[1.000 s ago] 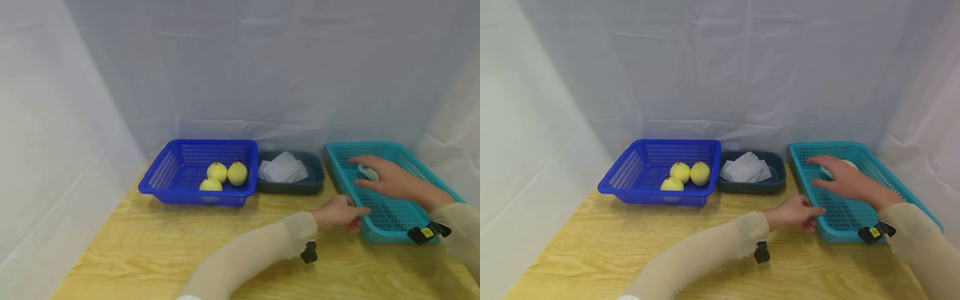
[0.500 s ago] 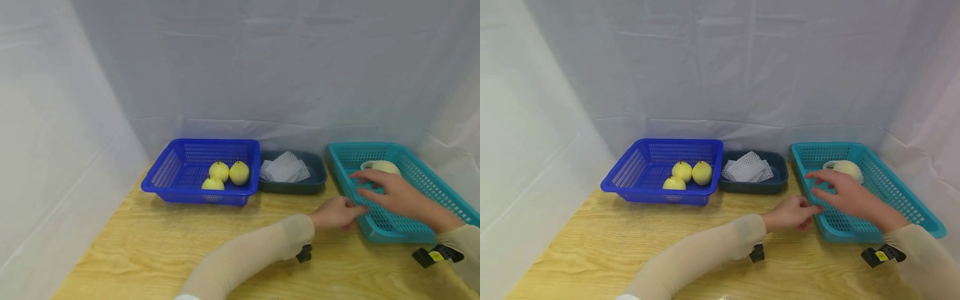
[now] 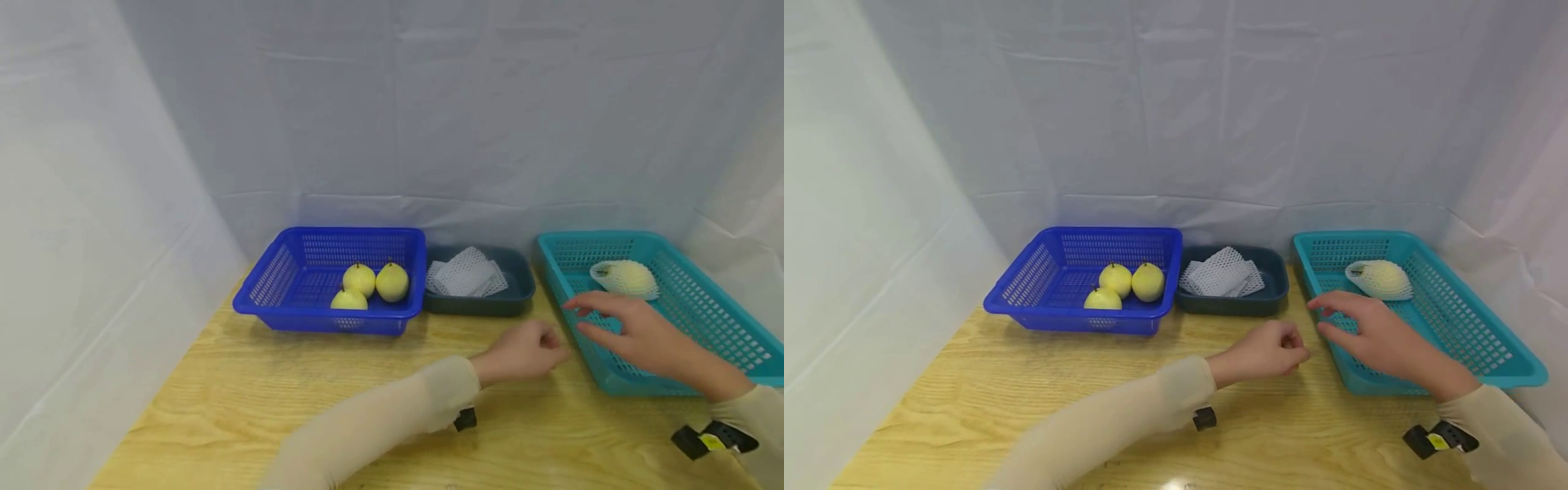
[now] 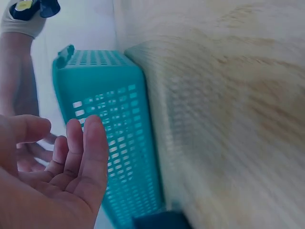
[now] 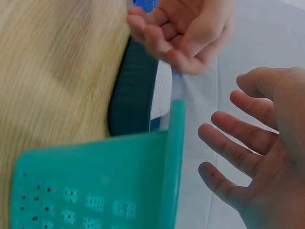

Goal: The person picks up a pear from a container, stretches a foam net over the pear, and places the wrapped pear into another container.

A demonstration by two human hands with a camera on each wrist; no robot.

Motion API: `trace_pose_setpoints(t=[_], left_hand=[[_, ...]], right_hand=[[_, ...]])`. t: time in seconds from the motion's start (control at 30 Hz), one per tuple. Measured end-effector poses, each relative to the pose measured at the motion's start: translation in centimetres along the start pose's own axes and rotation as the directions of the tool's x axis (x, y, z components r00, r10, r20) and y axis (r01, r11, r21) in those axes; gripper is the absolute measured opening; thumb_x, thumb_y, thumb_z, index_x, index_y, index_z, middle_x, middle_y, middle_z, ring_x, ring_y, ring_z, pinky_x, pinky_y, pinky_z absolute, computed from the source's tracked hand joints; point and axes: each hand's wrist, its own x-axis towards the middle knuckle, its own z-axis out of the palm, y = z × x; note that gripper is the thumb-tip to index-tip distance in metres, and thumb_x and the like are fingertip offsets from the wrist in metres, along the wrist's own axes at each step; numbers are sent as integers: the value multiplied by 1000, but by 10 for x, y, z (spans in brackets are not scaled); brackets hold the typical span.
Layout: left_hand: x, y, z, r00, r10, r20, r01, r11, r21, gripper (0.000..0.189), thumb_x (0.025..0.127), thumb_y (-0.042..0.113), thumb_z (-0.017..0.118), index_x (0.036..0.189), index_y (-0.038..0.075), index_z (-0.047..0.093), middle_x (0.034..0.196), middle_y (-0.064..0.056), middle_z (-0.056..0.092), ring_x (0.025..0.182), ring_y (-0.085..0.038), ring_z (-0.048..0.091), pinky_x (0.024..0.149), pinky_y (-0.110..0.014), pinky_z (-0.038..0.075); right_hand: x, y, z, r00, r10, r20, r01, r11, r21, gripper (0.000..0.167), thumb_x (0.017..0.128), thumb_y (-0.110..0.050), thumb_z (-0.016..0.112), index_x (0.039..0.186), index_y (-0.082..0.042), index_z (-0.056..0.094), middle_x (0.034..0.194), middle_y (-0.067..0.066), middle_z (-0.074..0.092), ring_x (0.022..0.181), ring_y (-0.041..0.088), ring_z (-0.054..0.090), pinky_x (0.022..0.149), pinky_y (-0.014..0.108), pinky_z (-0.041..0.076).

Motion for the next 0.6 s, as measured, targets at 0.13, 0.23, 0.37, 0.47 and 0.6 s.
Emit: trace_pose_setpoints(t=[0.13, 0.23, 0.37, 0.47, 0.6], left_hand=[[-17, -2, -18, 998, 58, 6, -59, 995, 80, 11, 94, 27, 67, 88, 19, 65, 76, 14, 61, 64, 1, 57, 60, -15, 47], [-30, -4, -32, 995, 97, 2, -97, 992, 85, 8, 94, 25, 66, 89, 20, 64, 77, 14, 62, 65, 1, 57, 62, -14, 47], [-47, -4, -49, 993, 115, -2, -114, 990, 79, 6, 96, 24, 64, 91, 22, 63, 79, 15, 62, 65, 1, 57, 61, -16, 48], [-59, -3, -61, 994, 110, -5, -109, 991, 74, 5, 97, 25, 63, 92, 23, 63, 80, 15, 63, 67, 0, 58, 62, -17, 49], [-74, -5, -76, 995, 101, -23, -99, 992, 77, 6, 97, 25, 63, 91, 22, 63, 80, 14, 64, 68, 0, 59, 62, -18, 49]], right_hand=[[1, -6, 5, 1000, -20, 0, 20, 1000, -5, 38, 97, -13, 67, 132, -26, 62, 124, -7, 67, 104, 5, 61, 77, 32, 56], [1, -10, 9, 999, -34, 1, 34, 999, -6, 39, 96, -14, 68, 133, -26, 61, 124, -9, 66, 105, 4, 61, 78, 33, 56], [3, -15, 12, 999, -46, 12, 46, 999, 2, 38, 96, -14, 68, 131, -26, 61, 118, -13, 66, 102, 0, 60, 77, 32, 55], [4, -18, 15, 999, -49, 16, 49, 999, 9, 36, 97, -14, 68, 130, -25, 62, 117, -13, 66, 101, -1, 60, 76, 30, 55], [6, -23, 19, 998, -56, 26, 56, 998, 4, 34, 97, -14, 67, 129, -22, 64, 121, -9, 67, 105, 6, 63, 80, 32, 56]])
